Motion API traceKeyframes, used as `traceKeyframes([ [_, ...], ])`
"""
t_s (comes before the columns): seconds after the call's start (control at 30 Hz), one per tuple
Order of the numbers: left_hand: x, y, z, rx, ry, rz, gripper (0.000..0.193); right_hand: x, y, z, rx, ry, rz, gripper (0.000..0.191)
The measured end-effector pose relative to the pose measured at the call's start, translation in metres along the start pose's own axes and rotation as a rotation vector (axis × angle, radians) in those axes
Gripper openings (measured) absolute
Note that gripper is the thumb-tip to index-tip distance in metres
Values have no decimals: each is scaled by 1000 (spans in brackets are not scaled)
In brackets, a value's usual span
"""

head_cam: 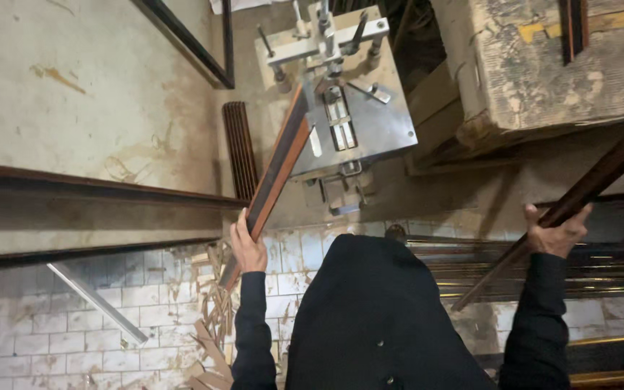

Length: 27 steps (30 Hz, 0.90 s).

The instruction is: The person joins mitered picture frame corners using a V-nailing machine. They place a frame corner on the machine bed, press the lever to drive a V-nail into the joint, release the joined frame, and set it aside, repeating the cycle for successive frame corners.

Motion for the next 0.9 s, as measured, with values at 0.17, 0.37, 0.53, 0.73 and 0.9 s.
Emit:
traceKeyframes([
  [0.17, 36, -12, -7, 119, 137, -55, 73, 16, 7, 6, 23, -97, -158, 108],
  [0.37, 73, -22, 13, 265, 235, -157, 83, 59, 10, 58, 99, -76, -323, 118],
  [0.53, 80, -21, 21, 345, 247, -308, 83, 87, 21, 112, 478, -50, -393, 115],
  [0.73, 69, 5, 18, 342, 298, -337, 86, 88, 18, 159, 841, -220, -233, 89],
  [0.9, 65, 30, 30, 391, 321, -347, 92, 84, 44, 162, 887, -454, -202, 75],
])
Point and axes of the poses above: each hand's wrist, its own y-axis towards the middle knuckle, its own z-axis out of the palm, x = y × z, the point moved 7 cm from there along y, towards the middle knuckle, and after that the axes turned 15 degrees about x, right-handed, at the moved point
